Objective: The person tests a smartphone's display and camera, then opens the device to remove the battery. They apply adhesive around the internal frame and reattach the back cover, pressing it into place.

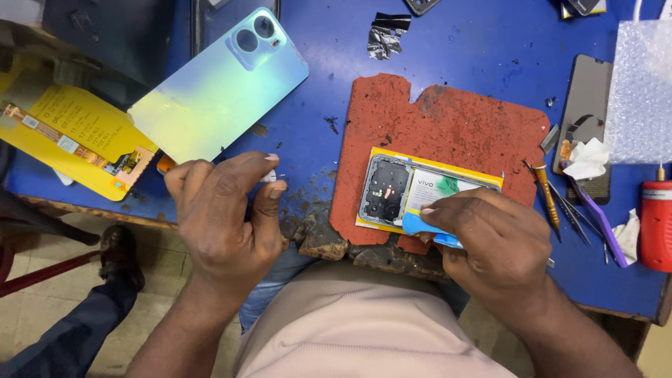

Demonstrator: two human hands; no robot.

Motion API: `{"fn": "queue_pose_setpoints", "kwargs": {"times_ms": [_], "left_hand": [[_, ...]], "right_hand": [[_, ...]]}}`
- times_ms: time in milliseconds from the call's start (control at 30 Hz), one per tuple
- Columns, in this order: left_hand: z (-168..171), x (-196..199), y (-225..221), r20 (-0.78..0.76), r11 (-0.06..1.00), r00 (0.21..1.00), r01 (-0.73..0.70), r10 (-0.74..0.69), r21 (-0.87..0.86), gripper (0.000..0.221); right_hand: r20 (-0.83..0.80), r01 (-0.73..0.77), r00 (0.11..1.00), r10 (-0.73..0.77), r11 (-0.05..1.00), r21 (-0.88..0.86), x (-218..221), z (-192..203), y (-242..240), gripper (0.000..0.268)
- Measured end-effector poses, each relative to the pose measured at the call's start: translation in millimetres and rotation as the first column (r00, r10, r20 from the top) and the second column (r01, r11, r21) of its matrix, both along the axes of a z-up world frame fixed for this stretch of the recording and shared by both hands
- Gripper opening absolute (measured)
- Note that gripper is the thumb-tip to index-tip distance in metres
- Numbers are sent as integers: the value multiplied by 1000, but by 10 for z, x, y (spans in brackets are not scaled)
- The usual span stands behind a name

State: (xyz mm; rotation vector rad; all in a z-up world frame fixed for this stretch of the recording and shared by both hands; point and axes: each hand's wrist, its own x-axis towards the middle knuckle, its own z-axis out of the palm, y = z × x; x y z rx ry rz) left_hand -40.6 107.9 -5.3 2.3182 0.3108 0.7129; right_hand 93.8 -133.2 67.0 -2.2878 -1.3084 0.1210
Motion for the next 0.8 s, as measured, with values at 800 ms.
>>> {"fn": "queue_pose_setpoints", "kwargs": {"times_ms": [800], "left_hand": [[30, 11, 43, 9, 999, 999, 31, -31, -36, 18]], "right_hand": [[-18, -48, 999, 47, 999, -12, 2, -17, 276, 35]]}}
